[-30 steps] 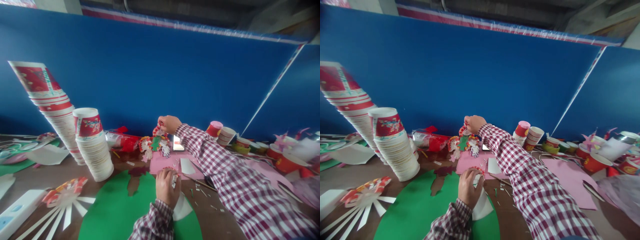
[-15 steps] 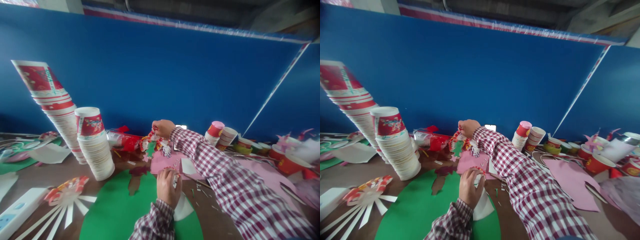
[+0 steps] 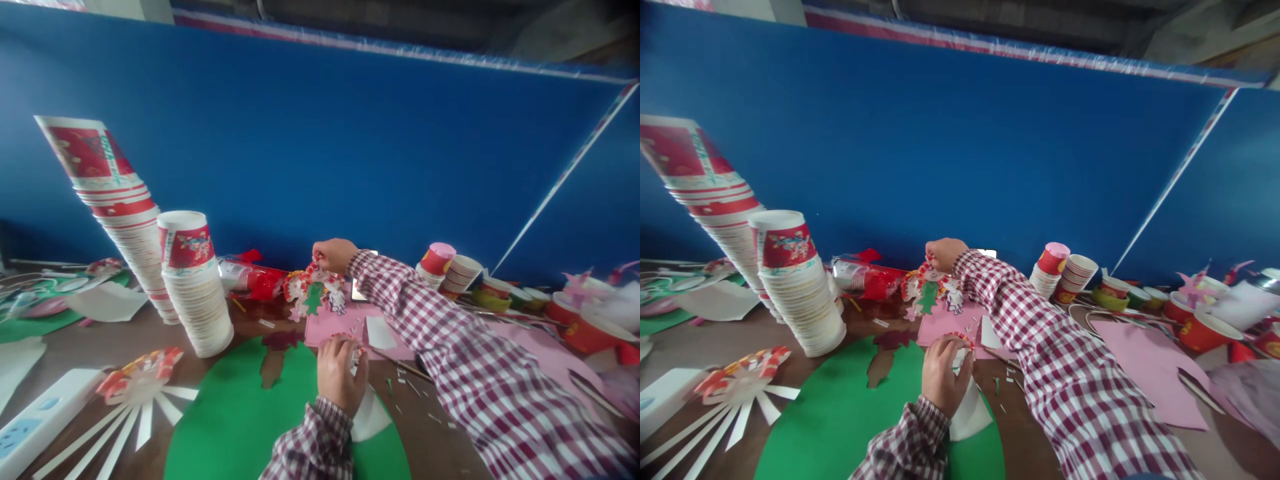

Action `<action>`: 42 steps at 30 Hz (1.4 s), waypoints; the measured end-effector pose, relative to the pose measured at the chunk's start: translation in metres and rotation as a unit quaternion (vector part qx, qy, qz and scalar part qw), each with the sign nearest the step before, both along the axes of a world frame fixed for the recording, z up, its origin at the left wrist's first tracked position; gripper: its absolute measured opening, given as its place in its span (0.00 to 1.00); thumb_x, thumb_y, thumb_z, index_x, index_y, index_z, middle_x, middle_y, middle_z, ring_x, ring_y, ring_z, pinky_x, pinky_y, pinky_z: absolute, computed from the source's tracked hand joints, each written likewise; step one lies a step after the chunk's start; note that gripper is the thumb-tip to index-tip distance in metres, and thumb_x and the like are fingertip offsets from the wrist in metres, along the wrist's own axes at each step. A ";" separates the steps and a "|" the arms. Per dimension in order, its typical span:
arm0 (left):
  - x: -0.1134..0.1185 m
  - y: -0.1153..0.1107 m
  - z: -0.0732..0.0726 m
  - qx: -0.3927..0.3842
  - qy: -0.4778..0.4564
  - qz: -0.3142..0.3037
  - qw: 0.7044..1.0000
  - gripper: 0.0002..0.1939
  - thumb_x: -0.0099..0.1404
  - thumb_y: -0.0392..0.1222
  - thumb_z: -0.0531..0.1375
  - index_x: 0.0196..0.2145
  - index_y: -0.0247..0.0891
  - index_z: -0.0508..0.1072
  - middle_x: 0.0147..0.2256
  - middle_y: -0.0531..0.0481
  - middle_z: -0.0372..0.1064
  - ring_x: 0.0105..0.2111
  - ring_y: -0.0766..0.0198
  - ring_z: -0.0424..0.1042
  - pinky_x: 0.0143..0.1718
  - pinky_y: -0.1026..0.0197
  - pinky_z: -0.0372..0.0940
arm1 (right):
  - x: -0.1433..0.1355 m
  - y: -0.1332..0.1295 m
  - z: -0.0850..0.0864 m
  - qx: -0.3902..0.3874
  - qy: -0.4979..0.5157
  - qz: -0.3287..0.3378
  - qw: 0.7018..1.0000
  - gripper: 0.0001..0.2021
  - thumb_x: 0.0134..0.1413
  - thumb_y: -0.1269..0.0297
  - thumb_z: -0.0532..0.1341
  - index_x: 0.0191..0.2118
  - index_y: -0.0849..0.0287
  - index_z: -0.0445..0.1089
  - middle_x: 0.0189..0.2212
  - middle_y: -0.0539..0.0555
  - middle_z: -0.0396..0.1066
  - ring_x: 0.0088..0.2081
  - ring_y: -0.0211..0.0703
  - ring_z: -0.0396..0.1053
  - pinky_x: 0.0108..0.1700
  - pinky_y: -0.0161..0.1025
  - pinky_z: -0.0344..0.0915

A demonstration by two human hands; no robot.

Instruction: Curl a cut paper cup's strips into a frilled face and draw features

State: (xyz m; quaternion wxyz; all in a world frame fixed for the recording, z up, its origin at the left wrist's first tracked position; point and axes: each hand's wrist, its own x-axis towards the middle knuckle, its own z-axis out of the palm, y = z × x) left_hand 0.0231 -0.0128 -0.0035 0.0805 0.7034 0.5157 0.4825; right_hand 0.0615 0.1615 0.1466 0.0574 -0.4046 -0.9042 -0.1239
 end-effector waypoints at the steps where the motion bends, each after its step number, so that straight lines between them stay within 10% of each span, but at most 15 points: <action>1: 0.000 0.000 0.000 0.000 0.000 0.000 1.000 0.06 0.58 0.37 0.54 0.34 0.39 0.69 0.34 0.46 0.66 0.36 0.59 0.64 0.40 0.53 0.58 | 0.004 0.001 0.002 0.000 -0.002 -0.004 1.000 0.09 0.50 0.65 0.53 0.38 0.54 0.66 0.33 0.51 0.70 0.33 0.39 0.64 0.27 0.32 0.49; 18: 0.001 0.001 0.004 0.017 0.013 0.013 1.000 0.06 0.56 0.37 0.55 0.32 0.38 0.70 0.32 0.46 0.66 0.35 0.58 0.65 0.39 0.54 0.60 | 0.034 0.012 -0.001 -0.021 -0.052 -0.054 0.997 0.10 0.48 0.68 0.54 0.38 0.55 0.66 0.34 0.52 0.70 0.34 0.40 0.65 0.28 0.33 0.50; 42: 0.001 0.000 0.003 0.018 0.002 0.009 1.000 0.06 0.56 0.37 0.54 0.33 0.38 0.70 0.32 0.46 0.66 0.35 0.58 0.65 0.39 0.53 0.59 | 0.010 0.003 -0.004 -0.059 -0.076 -0.033 0.995 0.09 0.49 0.66 0.56 0.39 0.53 0.68 0.37 0.52 0.70 0.38 0.40 0.66 0.32 0.31 0.54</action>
